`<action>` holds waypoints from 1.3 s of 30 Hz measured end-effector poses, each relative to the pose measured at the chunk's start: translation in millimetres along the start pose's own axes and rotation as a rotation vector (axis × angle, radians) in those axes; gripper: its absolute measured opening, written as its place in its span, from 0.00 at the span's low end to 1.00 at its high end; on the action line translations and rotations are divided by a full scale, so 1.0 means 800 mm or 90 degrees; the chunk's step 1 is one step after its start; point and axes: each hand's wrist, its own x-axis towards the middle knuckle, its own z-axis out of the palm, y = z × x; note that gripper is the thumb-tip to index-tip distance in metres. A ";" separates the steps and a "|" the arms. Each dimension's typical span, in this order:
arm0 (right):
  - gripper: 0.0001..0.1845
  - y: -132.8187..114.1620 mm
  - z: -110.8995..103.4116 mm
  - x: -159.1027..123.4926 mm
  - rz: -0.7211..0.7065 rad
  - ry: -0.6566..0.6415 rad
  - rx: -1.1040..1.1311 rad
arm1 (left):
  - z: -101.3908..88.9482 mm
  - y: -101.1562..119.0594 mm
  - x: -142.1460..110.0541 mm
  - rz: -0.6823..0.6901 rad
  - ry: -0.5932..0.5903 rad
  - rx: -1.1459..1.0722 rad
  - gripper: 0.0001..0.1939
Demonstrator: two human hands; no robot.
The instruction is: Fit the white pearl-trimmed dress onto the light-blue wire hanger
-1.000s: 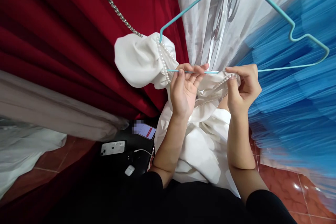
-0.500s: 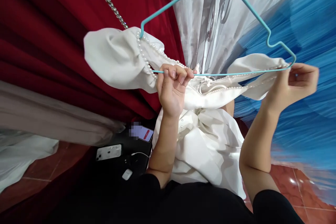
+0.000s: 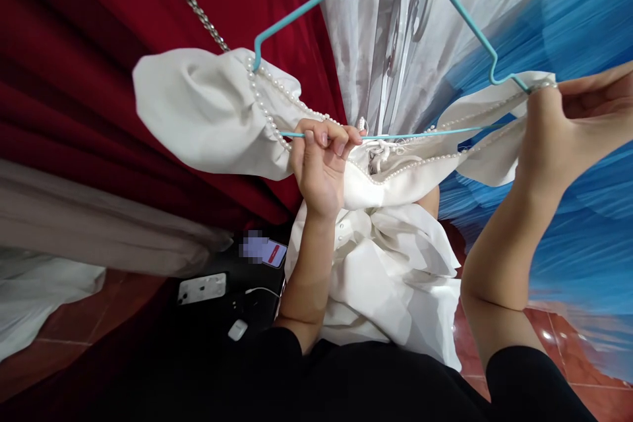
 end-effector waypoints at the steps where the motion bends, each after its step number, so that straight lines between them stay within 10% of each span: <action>1: 0.08 -0.005 0.004 -0.001 0.006 -0.014 0.008 | 0.001 -0.001 -0.001 0.002 0.002 0.002 0.17; 14: 0.08 -0.077 0.041 -0.045 0.025 -0.150 0.229 | -0.001 -0.004 -0.001 0.001 -0.012 0.002 0.16; 21: 0.17 -0.075 0.034 -0.110 0.288 -0.634 0.230 | -0.003 -0.005 0.001 0.001 -0.015 -0.017 0.17; 30: 0.19 -0.064 0.080 -0.137 0.494 -0.351 0.741 | 0.002 -0.014 -0.006 -0.043 -0.035 -0.072 0.14; 39: 0.24 -0.052 0.090 -0.145 0.435 -0.289 0.750 | -0.009 0.041 -0.043 -0.101 -0.134 0.268 0.13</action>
